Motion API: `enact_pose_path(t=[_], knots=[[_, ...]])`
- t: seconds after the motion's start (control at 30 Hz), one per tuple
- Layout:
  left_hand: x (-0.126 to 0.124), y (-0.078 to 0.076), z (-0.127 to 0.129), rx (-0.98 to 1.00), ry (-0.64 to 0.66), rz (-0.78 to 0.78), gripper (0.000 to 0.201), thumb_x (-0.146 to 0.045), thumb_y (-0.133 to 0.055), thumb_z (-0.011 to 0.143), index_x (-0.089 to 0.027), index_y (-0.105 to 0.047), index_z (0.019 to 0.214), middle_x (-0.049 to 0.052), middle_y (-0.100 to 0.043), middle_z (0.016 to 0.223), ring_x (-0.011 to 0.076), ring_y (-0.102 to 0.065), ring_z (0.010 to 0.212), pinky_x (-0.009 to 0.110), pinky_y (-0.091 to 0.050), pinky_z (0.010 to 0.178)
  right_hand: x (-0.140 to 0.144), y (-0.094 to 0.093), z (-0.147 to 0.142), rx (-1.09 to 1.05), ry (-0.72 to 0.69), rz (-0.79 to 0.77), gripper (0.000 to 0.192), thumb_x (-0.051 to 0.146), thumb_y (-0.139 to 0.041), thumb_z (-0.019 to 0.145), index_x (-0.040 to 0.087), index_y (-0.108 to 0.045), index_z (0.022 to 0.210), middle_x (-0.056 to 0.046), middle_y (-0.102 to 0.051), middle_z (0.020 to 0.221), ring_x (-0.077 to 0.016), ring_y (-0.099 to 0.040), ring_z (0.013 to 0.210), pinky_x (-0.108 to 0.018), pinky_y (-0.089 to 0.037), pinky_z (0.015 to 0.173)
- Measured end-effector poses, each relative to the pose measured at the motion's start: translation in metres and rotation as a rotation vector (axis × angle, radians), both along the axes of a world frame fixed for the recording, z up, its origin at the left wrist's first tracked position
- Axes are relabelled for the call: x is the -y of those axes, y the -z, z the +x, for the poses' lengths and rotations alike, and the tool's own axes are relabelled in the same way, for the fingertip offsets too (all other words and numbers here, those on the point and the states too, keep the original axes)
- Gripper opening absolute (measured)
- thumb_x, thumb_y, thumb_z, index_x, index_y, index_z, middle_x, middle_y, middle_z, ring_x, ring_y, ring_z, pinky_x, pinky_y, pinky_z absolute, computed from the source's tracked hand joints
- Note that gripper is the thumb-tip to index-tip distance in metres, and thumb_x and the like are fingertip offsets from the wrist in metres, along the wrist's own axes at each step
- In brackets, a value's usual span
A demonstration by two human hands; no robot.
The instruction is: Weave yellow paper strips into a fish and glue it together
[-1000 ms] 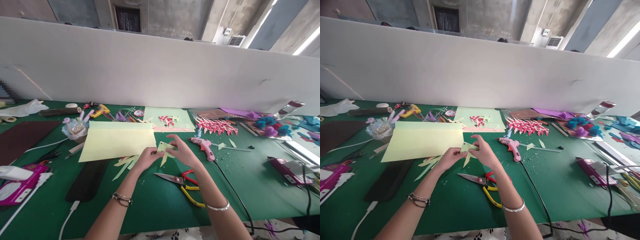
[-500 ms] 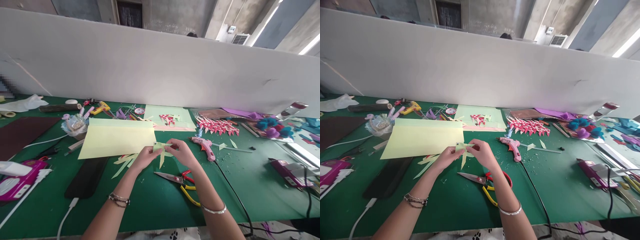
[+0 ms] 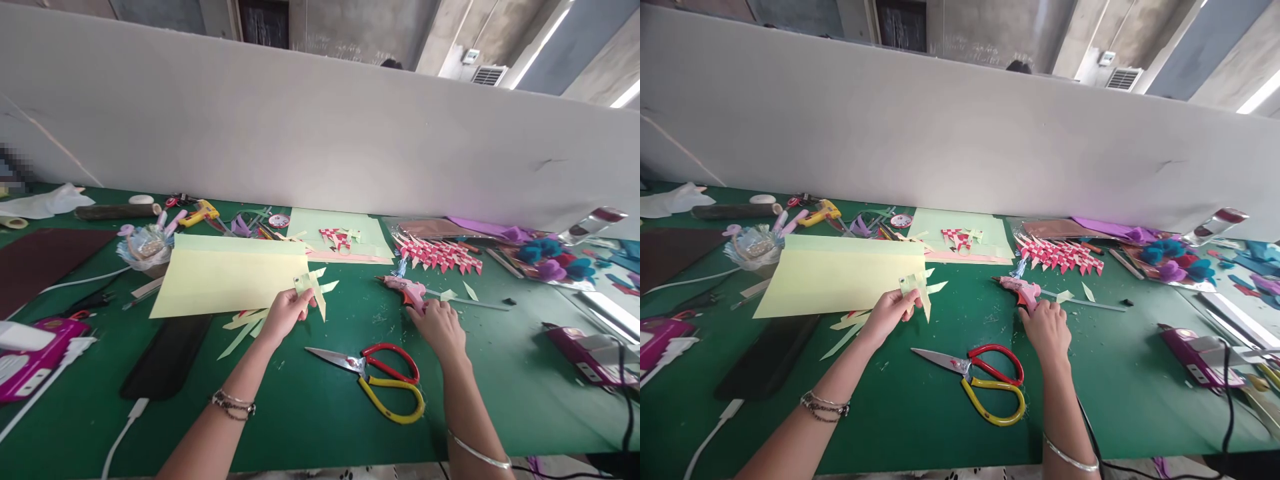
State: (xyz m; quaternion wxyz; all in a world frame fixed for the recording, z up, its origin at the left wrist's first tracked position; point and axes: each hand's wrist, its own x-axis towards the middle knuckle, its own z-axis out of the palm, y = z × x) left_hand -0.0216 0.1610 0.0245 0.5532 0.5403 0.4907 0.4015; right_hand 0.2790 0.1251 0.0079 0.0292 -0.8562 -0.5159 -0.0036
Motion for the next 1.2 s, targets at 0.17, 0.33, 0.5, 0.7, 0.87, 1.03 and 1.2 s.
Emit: enact_pose_path(t=[0.17, 0.33, 0.5, 0.7, 0.87, 1.03, 1.2], knots=[[-0.001, 0.003, 0.000, 0.120, -0.025, -0.039, 0.041, -0.055, -0.063, 0.070, -0.014, -0.061, 0.066, 0.002, -0.058, 0.065, 0.0086, -0.044, 0.050, 0.023, -0.034, 0.051, -0.010, 0.016, 0.007, -0.021, -0.014, 0.005, 0.032, 0.035, -0.042, 0.084, 0.011, -0.057, 0.099, -0.018, -0.060, 0.100, -0.0301, -0.054, 0.099, -0.037, -0.044, 0.073], [-0.001, 0.001, -0.001, 0.302, -0.018, -0.135, 0.035, -0.046, -0.069, 0.068, -0.012, -0.062, 0.063, 0.001, -0.055, 0.062, 0.0059, -0.041, 0.050, 0.021, -0.034, 0.049, -0.011, 0.014, 0.011, -0.062, -0.036, 0.065, 0.027, 0.029, -0.039, 0.083, 0.014, -0.056, 0.097, -0.014, -0.061, 0.092, -0.0262, -0.057, 0.090, -0.034, -0.043, 0.069], [-0.002, -0.002, -0.001, 0.532, -0.034, -0.276, 0.034, -0.041, -0.077, 0.060, -0.011, -0.061, 0.065, -0.002, -0.052, 0.060, 0.0016, -0.038, 0.046, 0.015, -0.033, 0.045, -0.014, -0.016, 0.009, -0.118, -0.002, 0.184, 0.036, 0.033, -0.031, 0.086, 0.012, -0.046, 0.110, -0.011, -0.059, 0.083, -0.0214, -0.055, 0.066, -0.030, -0.037, 0.055], [-0.005, 0.001, 0.003, 0.704, -0.091, -0.356, 0.028, -0.033, -0.076, 0.064, -0.011, -0.060, 0.067, -0.005, -0.048, 0.056, 0.0000, -0.037, 0.044, 0.011, -0.036, 0.044, -0.020, -0.036, -0.027, -0.557, -0.126, 0.494, 0.026, 0.042, -0.046, 0.078, 0.019, -0.045, 0.088, 0.001, -0.048, 0.065, -0.0130, -0.042, 0.052, -0.024, -0.032, 0.047], [-0.005, 0.003, 0.005, 0.747, -0.067, -0.372, 0.033, -0.034, -0.075, 0.066, -0.012, -0.053, 0.058, -0.007, -0.042, 0.050, 0.0004, -0.035, 0.043, 0.011, -0.035, 0.044, -0.011, -0.019, -0.061, -0.729, -0.364, 0.489, 0.030, 0.049, -0.049, 0.077, 0.020, -0.042, 0.082, 0.007, -0.040, 0.057, -0.0093, -0.036, 0.049, -0.021, -0.031, 0.046], [-0.002, 0.001, 0.006, 0.752, 0.022, -0.394, 0.037, -0.034, -0.075, 0.066, -0.012, -0.048, 0.055, -0.008, -0.038, 0.048, 0.0007, -0.031, 0.043, 0.012, -0.033, 0.043, -0.003, -0.018, -0.073, -0.638, -0.453, 0.498, 0.037, 0.051, -0.052, 0.076, 0.018, -0.045, 0.092, 0.008, -0.038, 0.053, -0.0095, -0.036, 0.048, -0.021, -0.032, 0.045], [0.002, -0.001, 0.009, 0.751, 0.074, -0.366, 0.033, -0.034, -0.072, 0.071, -0.012, -0.050, 0.059, -0.006, -0.040, 0.051, 0.0014, -0.031, 0.045, 0.012, -0.032, 0.044, 0.000, -0.016, -0.075, -0.537, -0.556, 0.507, 0.039, 0.049, -0.052, 0.078, 0.017, -0.045, 0.098, 0.007, -0.042, 0.056, -0.0090, -0.034, 0.045, -0.022, -0.032, 0.044]])
